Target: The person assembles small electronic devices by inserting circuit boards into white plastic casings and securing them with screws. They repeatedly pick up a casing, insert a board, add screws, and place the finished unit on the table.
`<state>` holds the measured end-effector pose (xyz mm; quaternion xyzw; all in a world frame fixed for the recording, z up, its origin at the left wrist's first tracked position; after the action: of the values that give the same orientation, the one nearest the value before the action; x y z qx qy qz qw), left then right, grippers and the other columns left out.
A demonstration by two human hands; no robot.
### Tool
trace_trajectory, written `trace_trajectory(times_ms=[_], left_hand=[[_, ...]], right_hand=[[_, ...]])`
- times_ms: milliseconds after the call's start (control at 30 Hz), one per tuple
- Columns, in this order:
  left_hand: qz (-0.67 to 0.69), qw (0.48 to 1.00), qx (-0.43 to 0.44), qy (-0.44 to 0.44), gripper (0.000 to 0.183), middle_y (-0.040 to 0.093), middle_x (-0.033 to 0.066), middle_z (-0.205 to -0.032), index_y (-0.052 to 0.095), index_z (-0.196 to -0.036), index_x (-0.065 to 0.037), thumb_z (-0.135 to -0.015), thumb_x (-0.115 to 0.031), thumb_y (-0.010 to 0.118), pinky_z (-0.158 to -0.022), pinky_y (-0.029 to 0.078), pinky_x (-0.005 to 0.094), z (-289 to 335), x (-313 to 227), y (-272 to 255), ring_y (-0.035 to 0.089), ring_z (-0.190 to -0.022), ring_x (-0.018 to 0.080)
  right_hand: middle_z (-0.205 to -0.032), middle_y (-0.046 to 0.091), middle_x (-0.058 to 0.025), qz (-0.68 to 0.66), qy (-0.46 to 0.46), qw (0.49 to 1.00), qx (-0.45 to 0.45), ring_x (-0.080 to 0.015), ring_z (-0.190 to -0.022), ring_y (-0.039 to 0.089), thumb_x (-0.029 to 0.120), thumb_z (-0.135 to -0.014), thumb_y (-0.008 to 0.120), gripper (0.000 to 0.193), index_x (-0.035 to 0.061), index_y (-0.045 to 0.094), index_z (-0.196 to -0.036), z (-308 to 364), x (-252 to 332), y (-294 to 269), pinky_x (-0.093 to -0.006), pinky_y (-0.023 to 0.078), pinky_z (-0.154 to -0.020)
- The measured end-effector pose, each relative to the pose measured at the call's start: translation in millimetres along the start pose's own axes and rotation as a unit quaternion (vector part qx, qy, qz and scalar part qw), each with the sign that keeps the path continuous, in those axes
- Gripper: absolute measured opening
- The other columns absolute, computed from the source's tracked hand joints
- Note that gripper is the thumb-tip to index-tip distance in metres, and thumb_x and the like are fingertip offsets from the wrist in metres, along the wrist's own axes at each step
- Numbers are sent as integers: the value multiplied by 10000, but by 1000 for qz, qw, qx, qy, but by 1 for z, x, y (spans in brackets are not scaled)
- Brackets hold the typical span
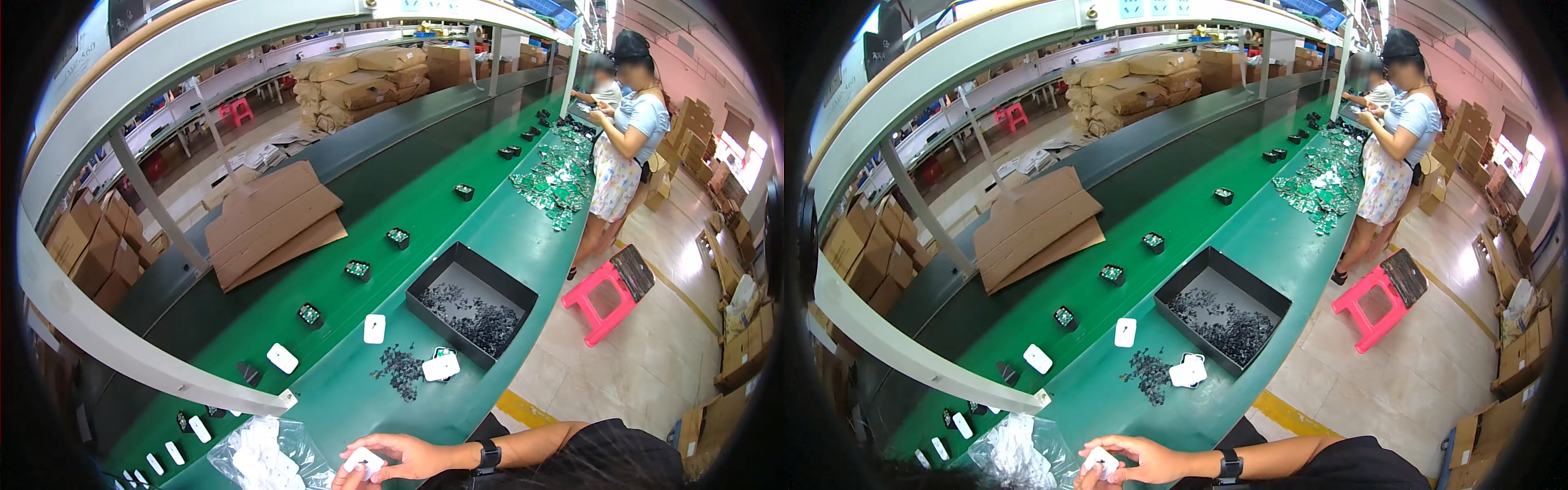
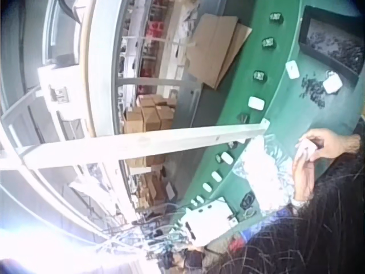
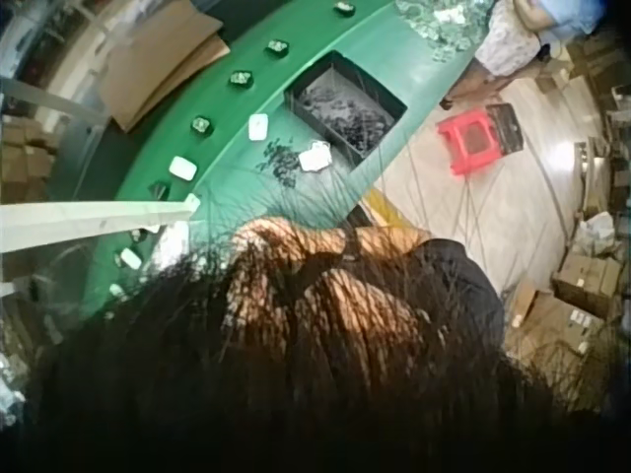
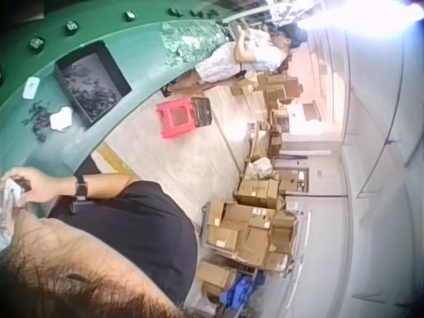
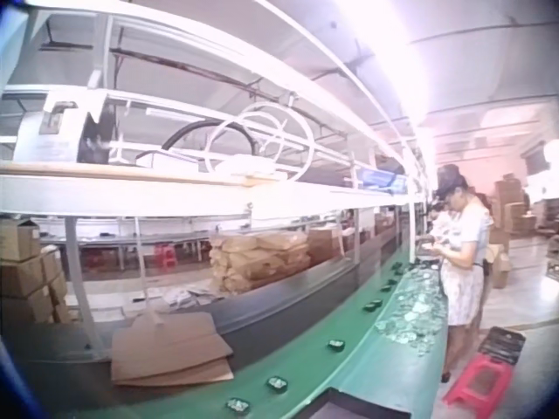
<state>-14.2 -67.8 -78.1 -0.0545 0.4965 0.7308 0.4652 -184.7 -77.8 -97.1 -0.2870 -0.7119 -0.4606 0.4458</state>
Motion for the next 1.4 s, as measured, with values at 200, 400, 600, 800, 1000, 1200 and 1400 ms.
trace_trajectory(times_ms=[200,400,600,800,1000,1200,1400], left_hand=[[-114,993,-7,42,349,650,169,-1245,592,-1288,65,-979,-96,595,-1049,485,457,17,-11,3,622,-1171,296],[-393,898,-58,190,233,708,44,-1046,675,-1211,-2,-1006,-88,605,-683,537,272,37,-120,-61,662,-855,116],[-605,552,-477,319,309,737,147,-940,685,-1078,11,-877,-220,725,-796,542,342,-29,-285,-227,705,-879,242],[-558,524,-586,266,515,733,211,-1046,683,-1083,42,-798,-376,777,-914,526,428,-119,-334,-268,696,-1003,376],[-616,530,-543,211,578,711,325,-990,738,-953,71,-765,-475,759,-931,530,448,-144,-351,-287,687,-1018,457],[-369,698,-487,372,459,701,163,-877,674,-1055,101,-915,-335,643,-770,603,371,-90,-361,-275,692,-759,241],[-308,794,-225,473,333,633,150,-1053,554,-1262,78,-988,-110,574,-831,560,371,33,-281,-123,644,-866,218]], right_hand=[[-1374,585,-130,9,-17,1000,-12,-221,-1254,576,64,-903,751,564,33,477,-1395,-11,19,2,-391,521,-1024],[-1272,639,-147,-102,-22,987,-123,-302,-1196,638,86,-777,867,777,26,459,-1436,2,20,-7,-457,515,-1034],[-1241,642,-133,-98,10,986,-137,-285,-1159,655,215,-738,922,861,6,463,-1436,10,26,-10,-441,520,-1021],[-1207,658,-134,-67,8,985,-158,-285,-1122,673,200,-741,919,833,7,484,-1425,15,39,-8,-443,534,-999],[-1203,658,-135,-49,5,984,-172,-274,-1114,674,217,-731,922,851,9,484,-1431,17,38,-6,-434,540,-987],[-1165,661,-117,-76,20,985,-151,-255,-1093,669,213,-734,918,846,5,488,-1432,8,38,11,-426,554,-969],[-1204,624,-118,-87,13,992,-91,-245,-1088,657,123,-777,880,767,-16,491,-1424,1,41,18,-416,559,-970]])
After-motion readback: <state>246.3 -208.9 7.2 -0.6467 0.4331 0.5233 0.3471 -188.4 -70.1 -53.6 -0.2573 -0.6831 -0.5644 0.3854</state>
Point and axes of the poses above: each hand's wrist, its own z-axis away from the middle knuckle, its own y-axis out of the palm, x = y × z, the point moved 1 cm from there along -z, towards the middle knuckle
